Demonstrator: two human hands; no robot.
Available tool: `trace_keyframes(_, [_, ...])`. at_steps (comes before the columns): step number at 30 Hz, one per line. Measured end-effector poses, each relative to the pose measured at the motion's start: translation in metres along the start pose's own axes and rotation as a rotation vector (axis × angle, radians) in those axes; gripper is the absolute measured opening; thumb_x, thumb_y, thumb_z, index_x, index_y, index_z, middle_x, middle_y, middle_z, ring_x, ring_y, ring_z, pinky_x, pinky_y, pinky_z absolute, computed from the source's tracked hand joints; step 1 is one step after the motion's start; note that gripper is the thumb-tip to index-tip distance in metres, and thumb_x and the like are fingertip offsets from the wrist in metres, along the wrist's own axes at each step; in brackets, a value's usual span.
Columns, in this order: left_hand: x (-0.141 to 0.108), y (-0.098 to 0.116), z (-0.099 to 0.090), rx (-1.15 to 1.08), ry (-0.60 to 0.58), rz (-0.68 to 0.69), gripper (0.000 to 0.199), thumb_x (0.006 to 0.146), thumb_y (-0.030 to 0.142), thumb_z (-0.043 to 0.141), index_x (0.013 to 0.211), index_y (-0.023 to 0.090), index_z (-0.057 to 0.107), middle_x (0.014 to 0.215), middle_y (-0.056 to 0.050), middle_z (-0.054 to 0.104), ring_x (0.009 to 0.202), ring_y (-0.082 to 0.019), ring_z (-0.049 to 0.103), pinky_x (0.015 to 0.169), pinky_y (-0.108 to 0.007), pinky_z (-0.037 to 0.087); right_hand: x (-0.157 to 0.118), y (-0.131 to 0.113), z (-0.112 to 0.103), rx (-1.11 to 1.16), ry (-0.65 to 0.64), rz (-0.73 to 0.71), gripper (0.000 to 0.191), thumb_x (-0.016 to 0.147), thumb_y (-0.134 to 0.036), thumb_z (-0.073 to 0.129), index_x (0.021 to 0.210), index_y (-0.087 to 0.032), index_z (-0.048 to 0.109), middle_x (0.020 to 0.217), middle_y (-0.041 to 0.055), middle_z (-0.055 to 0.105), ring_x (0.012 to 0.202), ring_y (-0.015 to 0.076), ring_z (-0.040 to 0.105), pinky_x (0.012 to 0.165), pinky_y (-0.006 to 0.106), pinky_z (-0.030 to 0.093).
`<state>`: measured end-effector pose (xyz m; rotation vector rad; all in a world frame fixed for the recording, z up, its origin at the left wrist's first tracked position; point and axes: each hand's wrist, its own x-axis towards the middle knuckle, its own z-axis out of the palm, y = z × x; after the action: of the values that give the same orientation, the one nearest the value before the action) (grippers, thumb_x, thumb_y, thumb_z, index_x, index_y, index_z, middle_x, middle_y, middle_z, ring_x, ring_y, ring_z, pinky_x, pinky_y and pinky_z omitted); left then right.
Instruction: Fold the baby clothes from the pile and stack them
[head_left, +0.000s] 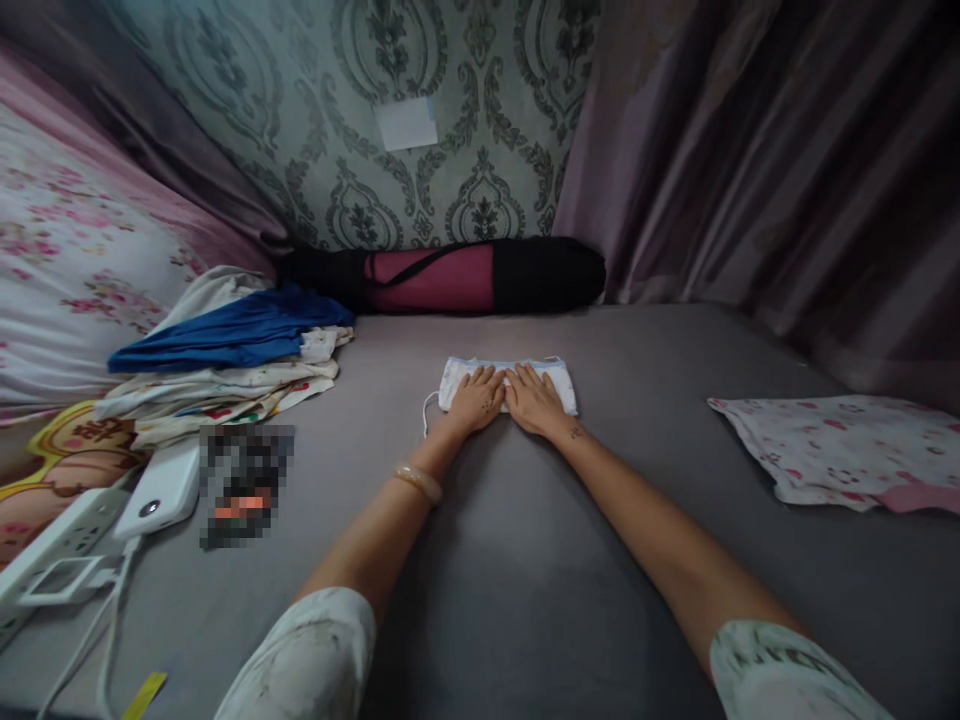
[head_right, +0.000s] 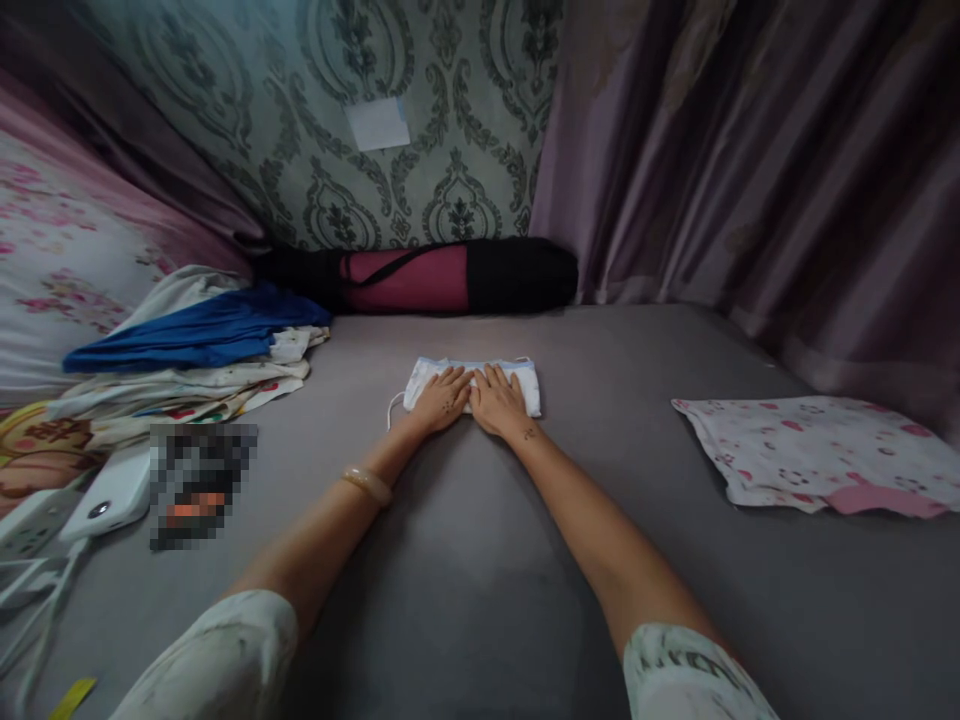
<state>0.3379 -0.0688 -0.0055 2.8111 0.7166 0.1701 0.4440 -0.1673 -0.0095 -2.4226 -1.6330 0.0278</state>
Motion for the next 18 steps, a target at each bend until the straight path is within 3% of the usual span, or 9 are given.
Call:
trace_keyframes(2, [0.001,-0.003,-0.004,-0.045,0.028,-0.010,0.047,0.099,0.032,0.027,0.139,0.016,0.045,0.148,-0.012,0.043,0.139,-0.024,0.035,0.114,-0.042,0.026,0.002,-0.004,-0.004,0.001,-0.008,-0.003,0.055,0.097,-0.031,0.023,0.145,-0.010,0.038,0.153,0.0151,0.033,0.143,0.0288,0.025,0.114,0.051,0.018])
trace_keyframes(5, [-0.001,-0.007,-0.009,-0.098,0.164,-0.121,0.043,0.099,0.031,0.028,0.130,0.015,0.053,0.140,-0.013,0.052,0.133,-0.024,0.042,0.112,-0.043,0.029,0.005,-0.015,-0.007,0.003,0.068,-0.033,0.054,0.097,-0.030,0.025,0.145,-0.010,0.039,0.154,0.0140,0.033,0.143,0.0279,0.024,0.115,0.049,0.016])
trace_keyframes(9, [-0.013,-0.015,-0.005,-0.100,0.267,-0.252,0.037,0.095,0.024,0.038,0.129,0.020,0.053,0.138,-0.011,0.054,0.134,-0.024,0.041,0.114,-0.048,0.026,0.008,-0.025,0.002,0.021,0.085,-0.039,0.054,0.098,-0.032,0.026,0.145,-0.009,0.039,0.153,0.0134,0.035,0.142,0.0264,0.026,0.115,0.047,0.015])
trace_keyframes(12, [-0.022,-0.024,0.002,-0.128,0.275,-0.272,0.040,0.091,0.018,0.042,0.130,0.021,0.052,0.141,-0.010,0.051,0.138,-0.025,0.036,0.114,-0.051,0.024,0.010,-0.027,0.008,0.027,0.055,-0.026,0.054,0.098,-0.033,0.026,0.144,-0.009,0.040,0.152,0.0137,0.036,0.141,0.0272,0.029,0.115,0.047,0.017])
trace_keyframes(18, [-0.020,-0.034,0.006,-0.249,0.395,-0.300,0.040,0.091,0.015,0.042,0.129,0.019,0.052,0.134,-0.012,0.057,0.128,-0.024,0.049,0.112,-0.050,0.029,0.017,-0.036,0.006,0.038,0.087,-0.057,0.055,0.099,-0.034,0.026,0.145,-0.008,0.038,0.152,0.0132,0.035,0.142,0.0267,0.025,0.115,0.046,0.016])
